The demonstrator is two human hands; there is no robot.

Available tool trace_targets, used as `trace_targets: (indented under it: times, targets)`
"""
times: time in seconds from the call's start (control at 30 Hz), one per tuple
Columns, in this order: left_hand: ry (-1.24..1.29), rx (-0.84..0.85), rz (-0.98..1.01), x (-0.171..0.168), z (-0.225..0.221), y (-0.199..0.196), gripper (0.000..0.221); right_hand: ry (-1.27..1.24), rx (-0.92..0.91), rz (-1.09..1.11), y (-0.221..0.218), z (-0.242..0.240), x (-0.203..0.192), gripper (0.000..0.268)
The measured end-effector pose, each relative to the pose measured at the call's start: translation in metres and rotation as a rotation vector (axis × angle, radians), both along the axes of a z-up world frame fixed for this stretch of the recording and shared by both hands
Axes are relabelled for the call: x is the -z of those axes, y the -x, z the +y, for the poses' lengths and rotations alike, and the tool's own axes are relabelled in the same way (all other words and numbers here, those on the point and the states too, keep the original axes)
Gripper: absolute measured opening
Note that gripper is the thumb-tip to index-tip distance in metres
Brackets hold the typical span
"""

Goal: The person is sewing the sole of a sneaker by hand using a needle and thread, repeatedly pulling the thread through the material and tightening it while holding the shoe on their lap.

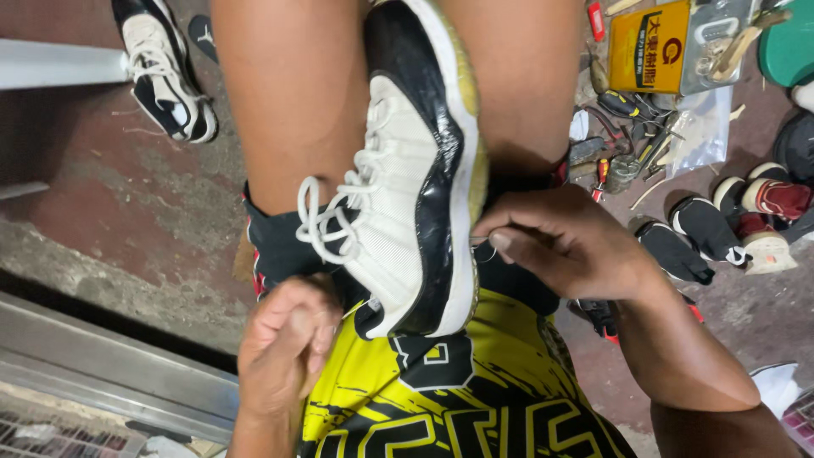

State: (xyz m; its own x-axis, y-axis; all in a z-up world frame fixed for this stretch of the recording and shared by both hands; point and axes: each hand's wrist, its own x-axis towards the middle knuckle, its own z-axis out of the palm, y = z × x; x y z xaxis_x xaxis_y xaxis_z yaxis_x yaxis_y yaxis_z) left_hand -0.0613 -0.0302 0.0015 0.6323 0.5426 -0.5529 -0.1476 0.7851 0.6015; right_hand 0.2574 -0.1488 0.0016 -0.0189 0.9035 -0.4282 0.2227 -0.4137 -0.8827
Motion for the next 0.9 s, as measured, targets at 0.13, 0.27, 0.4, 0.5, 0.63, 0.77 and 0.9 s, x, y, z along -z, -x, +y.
trace_targets:
  times: [0.13, 0.27, 0.4, 0.5, 0.63, 0.77, 0.9]
  targets:
    - [-0.19, 0.33, 0.42, 0.007, -0.002, -0.017, 0.021, -0.108, -0.021, -0.062, 0.002, 0.007, -0.012, 0.015]
    - [-0.597, 0.596, 0.556, 0.006, 0.005, -0.032, 0.02, -0.172, -0.073, -0.126, -0.002, 0.014, -0.021, 0.016]
    - [-0.473, 0.717, 0.748, 0.012, 0.01, -0.049, 0.024, -0.295, -0.084, -0.176, -0.003, 0.022, -0.025, 0.014]
    - [-0.374, 0.328, 0.362, 0.014, 0.009, -0.065, 0.028, -0.278, -0.094, -0.173, -0.003, 0.025, -0.026, 0.012]
    - [-0.516, 0.49, 0.45, 0.014, 0.016, -0.067, 0.029, -0.281, -0.108, -0.198, -0.006, 0.026, -0.027, 0.014]
    - [-0.559, 0.509, 0.52, 0.015, 0.018, -0.07, 0.045, -0.291, -0.109, -0.203, -0.004, 0.027, -0.024, 0.013]
    - [-0.561, 0.538, 0.529, 0.02, 0.018, -0.067, 0.053, -0.281, -0.103, -0.234, -0.002, 0.027, -0.025, 0.014]
